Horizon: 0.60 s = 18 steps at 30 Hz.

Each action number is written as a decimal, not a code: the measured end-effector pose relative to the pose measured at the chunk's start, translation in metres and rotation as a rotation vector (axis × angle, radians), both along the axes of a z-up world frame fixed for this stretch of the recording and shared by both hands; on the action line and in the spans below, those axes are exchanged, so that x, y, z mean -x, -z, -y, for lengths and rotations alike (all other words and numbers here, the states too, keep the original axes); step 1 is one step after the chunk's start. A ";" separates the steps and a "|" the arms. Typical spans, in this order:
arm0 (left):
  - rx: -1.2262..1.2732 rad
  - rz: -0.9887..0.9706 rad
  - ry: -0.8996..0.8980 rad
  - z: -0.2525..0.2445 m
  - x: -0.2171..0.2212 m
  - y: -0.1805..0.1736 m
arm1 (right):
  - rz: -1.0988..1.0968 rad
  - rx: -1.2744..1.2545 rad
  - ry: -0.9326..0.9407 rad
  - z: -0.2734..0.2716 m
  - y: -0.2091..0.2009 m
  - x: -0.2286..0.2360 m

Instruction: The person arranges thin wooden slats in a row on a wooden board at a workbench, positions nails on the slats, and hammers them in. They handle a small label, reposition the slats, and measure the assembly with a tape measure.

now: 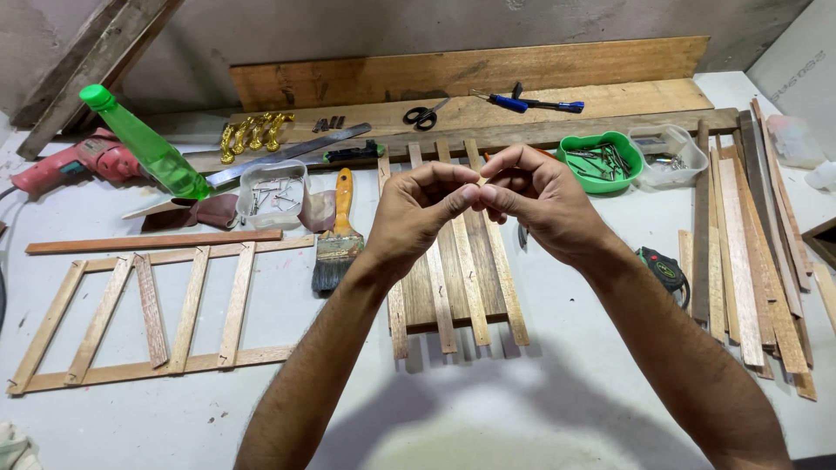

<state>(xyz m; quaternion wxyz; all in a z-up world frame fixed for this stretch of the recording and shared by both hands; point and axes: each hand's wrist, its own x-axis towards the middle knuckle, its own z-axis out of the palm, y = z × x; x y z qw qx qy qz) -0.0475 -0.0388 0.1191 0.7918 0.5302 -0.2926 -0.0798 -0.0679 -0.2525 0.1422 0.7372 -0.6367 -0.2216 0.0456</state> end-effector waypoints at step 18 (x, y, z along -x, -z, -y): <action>-0.819 -0.102 -0.408 0.013 -0.065 0.096 | -0.023 1.296 0.379 0.030 0.135 -0.093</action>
